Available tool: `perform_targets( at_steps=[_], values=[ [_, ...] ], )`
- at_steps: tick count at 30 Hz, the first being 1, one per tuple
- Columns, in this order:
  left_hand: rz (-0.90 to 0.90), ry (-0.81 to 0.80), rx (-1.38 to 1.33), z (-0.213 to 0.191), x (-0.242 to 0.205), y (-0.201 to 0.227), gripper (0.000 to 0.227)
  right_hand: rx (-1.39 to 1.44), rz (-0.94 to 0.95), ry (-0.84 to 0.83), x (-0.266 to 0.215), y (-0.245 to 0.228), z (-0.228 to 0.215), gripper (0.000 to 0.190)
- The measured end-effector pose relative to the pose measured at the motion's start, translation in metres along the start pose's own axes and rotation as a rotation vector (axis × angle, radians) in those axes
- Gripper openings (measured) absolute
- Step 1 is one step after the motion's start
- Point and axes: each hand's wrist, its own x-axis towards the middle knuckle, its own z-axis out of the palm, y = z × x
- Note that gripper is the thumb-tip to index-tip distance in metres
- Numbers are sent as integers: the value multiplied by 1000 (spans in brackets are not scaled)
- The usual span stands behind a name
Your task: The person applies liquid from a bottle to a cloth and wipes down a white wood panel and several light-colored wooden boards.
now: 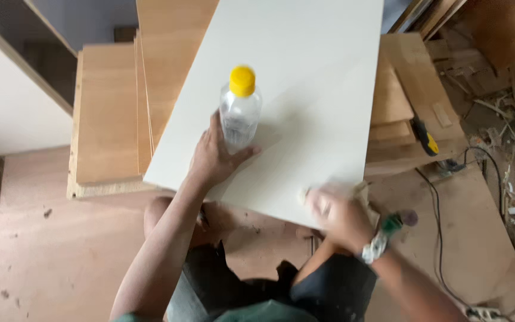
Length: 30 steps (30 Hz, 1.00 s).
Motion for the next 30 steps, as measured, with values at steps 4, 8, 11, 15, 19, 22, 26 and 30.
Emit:
perform_targets(
  at_steps=[4,8,11,15,19,22,26,30],
  values=[
    [-102,-6,-8,-7,0,23,110,25,66,143,35,-10,-21,5],
    [-82,-3,-18,-11,-3,25,105,15,-302,209,51,-34,0,19],
    [-18,6,14,-4,0,9,104,-95,-199,209,93,23,28,9],
    [-68,-10,29,-4,4,1,111,-60,-191,59,61,-3,39,8],
    [-41,-34,7,-8,-2,7,106,-146,-234,252,43,15,7,7],
    [-39,-24,-11,-11,0,14,103,-142,-192,212,10,-1,10,2],
    [-42,-30,11,-6,0,7,107,-107,46,248,7,11,0,14],
    [-51,-37,22,-11,2,17,104,-184,32,229,17,-37,4,15]
  ],
)
